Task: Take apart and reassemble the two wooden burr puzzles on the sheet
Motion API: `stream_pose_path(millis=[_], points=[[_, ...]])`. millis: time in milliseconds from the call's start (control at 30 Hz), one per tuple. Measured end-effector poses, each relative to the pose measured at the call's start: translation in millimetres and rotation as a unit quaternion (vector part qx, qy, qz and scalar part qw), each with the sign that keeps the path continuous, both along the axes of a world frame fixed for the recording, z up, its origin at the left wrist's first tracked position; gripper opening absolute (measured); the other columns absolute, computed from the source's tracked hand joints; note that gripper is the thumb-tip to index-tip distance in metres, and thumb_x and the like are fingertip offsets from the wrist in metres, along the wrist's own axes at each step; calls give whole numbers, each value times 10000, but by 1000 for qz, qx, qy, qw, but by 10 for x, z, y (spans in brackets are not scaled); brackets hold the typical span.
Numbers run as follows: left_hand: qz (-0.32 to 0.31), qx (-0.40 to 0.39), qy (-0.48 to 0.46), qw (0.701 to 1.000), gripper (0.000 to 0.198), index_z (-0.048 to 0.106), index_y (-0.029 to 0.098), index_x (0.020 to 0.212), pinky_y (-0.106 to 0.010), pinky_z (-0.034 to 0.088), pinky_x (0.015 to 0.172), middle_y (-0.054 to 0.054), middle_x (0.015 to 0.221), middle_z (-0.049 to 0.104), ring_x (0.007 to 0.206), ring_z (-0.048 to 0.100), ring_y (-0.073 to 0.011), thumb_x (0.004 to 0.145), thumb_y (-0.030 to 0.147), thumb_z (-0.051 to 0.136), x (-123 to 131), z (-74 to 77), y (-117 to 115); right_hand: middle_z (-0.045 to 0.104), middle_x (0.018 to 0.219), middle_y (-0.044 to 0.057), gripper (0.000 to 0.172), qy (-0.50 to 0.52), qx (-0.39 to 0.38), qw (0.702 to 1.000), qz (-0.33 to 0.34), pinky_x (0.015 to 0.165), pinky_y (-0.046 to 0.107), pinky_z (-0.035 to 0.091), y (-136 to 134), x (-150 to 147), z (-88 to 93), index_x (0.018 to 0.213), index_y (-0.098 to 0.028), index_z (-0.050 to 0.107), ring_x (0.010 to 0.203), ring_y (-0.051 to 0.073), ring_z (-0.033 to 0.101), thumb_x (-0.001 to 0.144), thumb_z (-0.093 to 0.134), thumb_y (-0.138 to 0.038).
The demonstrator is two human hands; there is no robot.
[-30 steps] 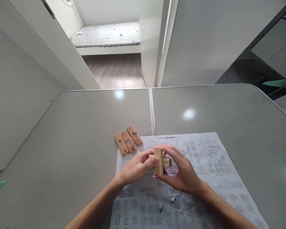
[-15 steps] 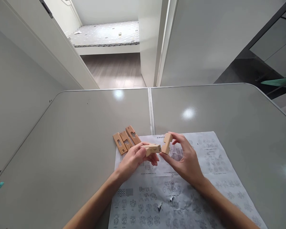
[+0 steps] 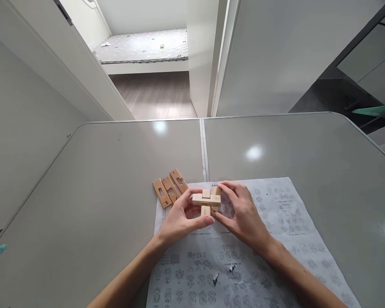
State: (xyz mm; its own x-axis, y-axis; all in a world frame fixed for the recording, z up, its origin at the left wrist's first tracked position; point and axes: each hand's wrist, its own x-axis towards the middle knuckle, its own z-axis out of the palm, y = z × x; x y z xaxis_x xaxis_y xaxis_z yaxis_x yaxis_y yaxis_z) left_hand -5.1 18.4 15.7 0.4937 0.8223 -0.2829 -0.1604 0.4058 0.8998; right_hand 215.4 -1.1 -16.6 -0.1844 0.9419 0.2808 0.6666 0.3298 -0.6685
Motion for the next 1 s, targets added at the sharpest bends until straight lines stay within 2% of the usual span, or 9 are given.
stream_pose_path(millis=[67, 133, 300, 400, 567, 800, 1000], points=[[9, 8, 18, 1000, 607, 601, 224, 1252, -296, 563, 890, -63, 1161, 736, 1009, 723, -201, 792, 397, 959, 7, -9, -10, 583, 1442, 154, 603, 20, -9, 1000, 4, 1134, 598, 511, -3, 7, 24, 1512, -283, 520, 1357, 388, 551, 962, 756, -352], [15, 13, 29, 999, 590, 601, 233, 1255, -296, 570, 900, -66, 1193, 742, 1050, 726, -212, 805, 391, 949, 14, -9, -17, 579, 1451, 147, 566, 59, -18, 998, 7, 1133, 572, 521, -5, 18, 64, 1514, -294, 519, 1367, 369, 558, 991, 722, -363], [29, 15, 25, 999, 589, 596, 226, 1238, -304, 587, 891, -81, 1204, 747, 1067, 730, -228, 802, 412, 945, 31, 8, -20, 631, 1343, 106, 226, 140, 2, 990, 6, 1092, 504, 536, -4, 36, 165, 1275, -294, 650, 1292, 313, 608, 1050, 628, -304], [25, 18, 27, 999, 579, 592, 227, 1218, -316, 590, 895, -76, 1182, 752, 1064, 729, -232, 797, 408, 946, 43, 20, -19, 635, 1314, 104, 127, 148, 8, 988, 28, 1078, 490, 527, -7, 24, 178, 1178, -281, 670, 1278, 307, 603, 1065, 614, -291], [5, 32, 62, 998, 606, 589, 235, 1226, -329, 566, 945, -47, 1127, 749, 1018, 714, -206, 767, 374, 959, 63, 58, -30, 636, 1276, 109, 67, 158, 4, 986, 46, 1042, 462, 525, -13, 2, 142, 1126, -269, 650, 1252, 295, 606, 1092, 595, -289], [-8, 44, 79, 996, 603, 582, 232, 1257, -308, 556, 892, -27, 1052, 727, 945, 679, -180, 790, 356, 943, 73, 65, -50, 625, 1222, 106, 107, 160, -21, 984, 69, 972, 428, 541, -20, 3, 120, 1117, -261, 613, 1190, 281, 617, 1128, 519, -313], [-13, 51, 83, 995, 629, 569, 239, 1270, -310, 553, 905, -19, 1022, 728, 942, 685, -179, 784, 350, 953, 66, 70, -49, 577, 1268, 111, 185, 131, -16, 989, 74, 1037, 464, 502, -40, -11, 127, 1106, -258, 628, 1243, 291, 565, 1147, 456, -312]])
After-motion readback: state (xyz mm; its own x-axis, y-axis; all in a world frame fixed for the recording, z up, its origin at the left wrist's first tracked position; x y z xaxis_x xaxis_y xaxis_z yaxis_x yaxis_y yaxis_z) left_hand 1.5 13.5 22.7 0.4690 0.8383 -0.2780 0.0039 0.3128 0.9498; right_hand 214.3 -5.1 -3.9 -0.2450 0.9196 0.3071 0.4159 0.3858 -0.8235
